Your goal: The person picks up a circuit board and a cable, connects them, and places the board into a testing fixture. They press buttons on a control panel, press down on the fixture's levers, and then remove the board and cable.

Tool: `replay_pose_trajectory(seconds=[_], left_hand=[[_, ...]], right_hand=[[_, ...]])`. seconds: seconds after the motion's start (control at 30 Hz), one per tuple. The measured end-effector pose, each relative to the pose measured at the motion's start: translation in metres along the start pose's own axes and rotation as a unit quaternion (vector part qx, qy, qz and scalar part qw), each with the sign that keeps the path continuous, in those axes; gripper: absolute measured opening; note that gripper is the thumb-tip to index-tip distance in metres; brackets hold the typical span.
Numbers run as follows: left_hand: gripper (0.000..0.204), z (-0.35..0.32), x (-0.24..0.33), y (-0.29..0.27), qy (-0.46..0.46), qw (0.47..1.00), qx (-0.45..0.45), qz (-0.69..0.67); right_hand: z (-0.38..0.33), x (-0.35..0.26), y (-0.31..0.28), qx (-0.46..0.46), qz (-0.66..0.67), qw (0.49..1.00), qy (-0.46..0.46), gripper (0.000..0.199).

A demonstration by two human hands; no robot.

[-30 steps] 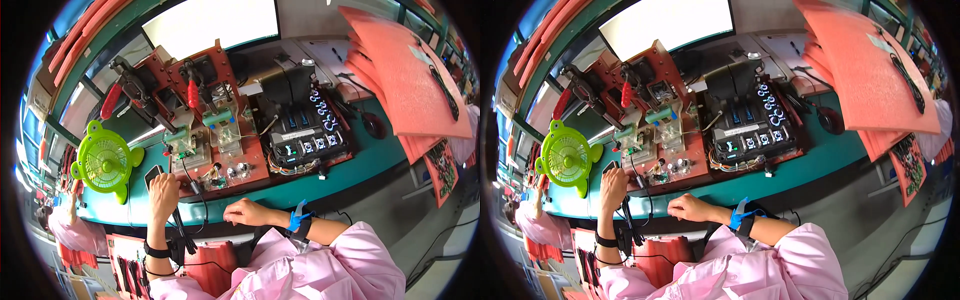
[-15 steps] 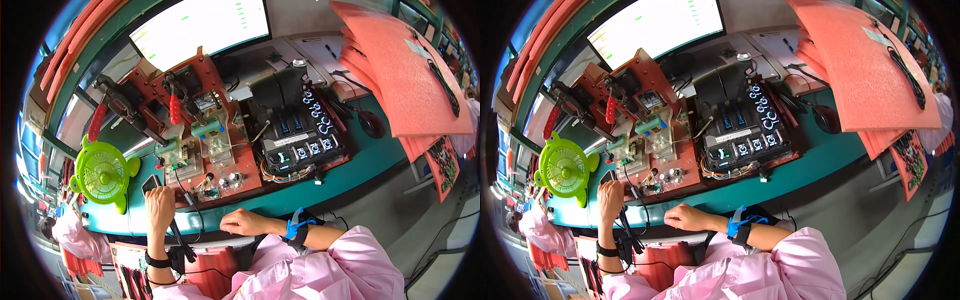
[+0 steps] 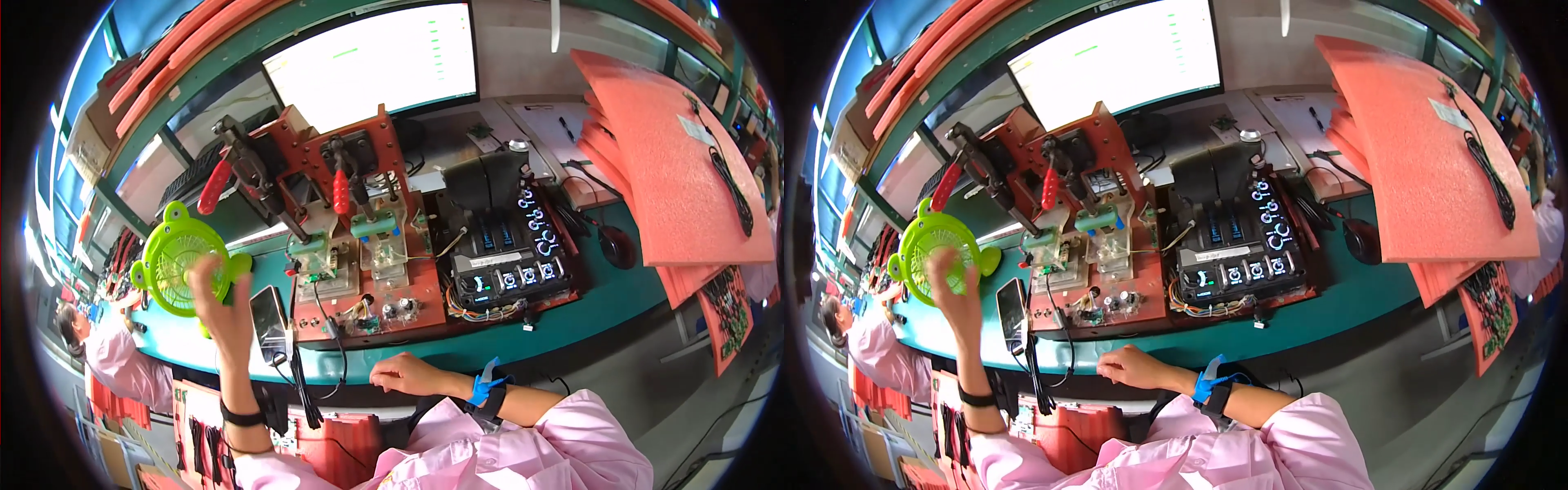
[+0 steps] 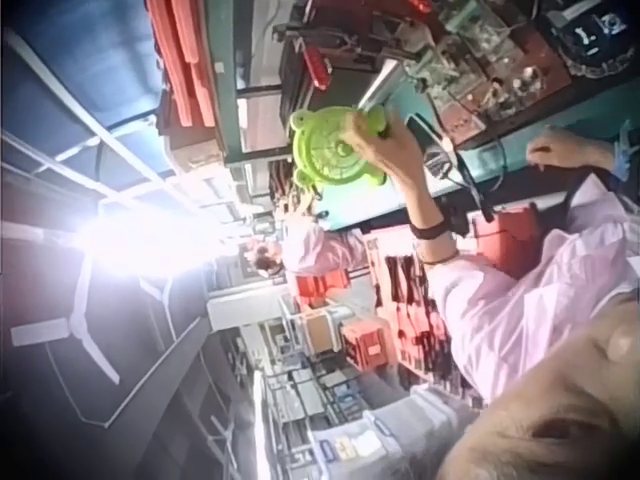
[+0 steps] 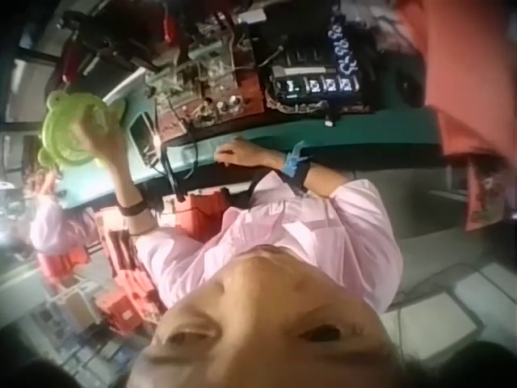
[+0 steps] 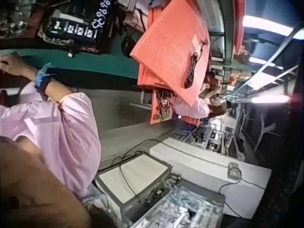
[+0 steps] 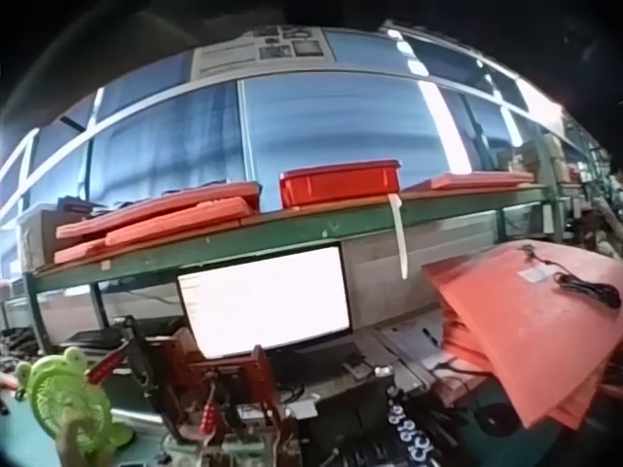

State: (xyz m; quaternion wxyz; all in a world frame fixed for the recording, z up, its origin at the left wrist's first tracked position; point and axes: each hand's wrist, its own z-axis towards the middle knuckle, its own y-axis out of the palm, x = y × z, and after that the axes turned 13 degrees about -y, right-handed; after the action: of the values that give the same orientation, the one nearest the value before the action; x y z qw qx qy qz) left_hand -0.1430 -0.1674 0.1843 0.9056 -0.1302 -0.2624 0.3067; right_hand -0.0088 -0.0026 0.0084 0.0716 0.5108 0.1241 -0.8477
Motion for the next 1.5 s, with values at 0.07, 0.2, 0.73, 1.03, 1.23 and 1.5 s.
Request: replay_pose_trajectory(seconds=[0.07, 0.2, 0.73, 1.03, 1.23, 1.5], left_hand=[[0.024, 0.038, 0.039, 0.002, 0.154, 0.98, 0.1, -0.08], [0.017, 0.089, 0.043, 0.037, 0.033, 0.974, -0.023, -0.221], [0.023, 0.083, 0.038, 0.047, 0.101, 0.943, -0.003, -0.317], [0.019, -0.004, 0.03, -0.025, -0.14, 0.938, -0.282, 0.147], [0.019, -0.098, -0.02, -0.035, -0.194, 0.847, -0.405, 0.286], [0.022, -0.119, -0.02, -0.036, -0.023, 0.955, -0.248, 0.161]], right_hand=[[0.001, -0.001, 0.003, -0.019, -0.006, 1.0, 0.011, 0.021], [0.001, -0.003, 0.003, -0.026, -0.025, 0.999, 0.021, 0.021], [0.0, -0.005, -0.002, -0.006, -0.033, 0.999, 0.0, 0.015], [-0.005, 0.0, -0.003, -0.004, -0.059, 0.995, -0.079, 0.013], [-0.005, -0.001, 0.002, 0.019, -0.046, 0.996, -0.077, 0.009], [-0.001, -0.006, -0.001, -0.007, -0.057, 0.996, -0.066, 0.009]])
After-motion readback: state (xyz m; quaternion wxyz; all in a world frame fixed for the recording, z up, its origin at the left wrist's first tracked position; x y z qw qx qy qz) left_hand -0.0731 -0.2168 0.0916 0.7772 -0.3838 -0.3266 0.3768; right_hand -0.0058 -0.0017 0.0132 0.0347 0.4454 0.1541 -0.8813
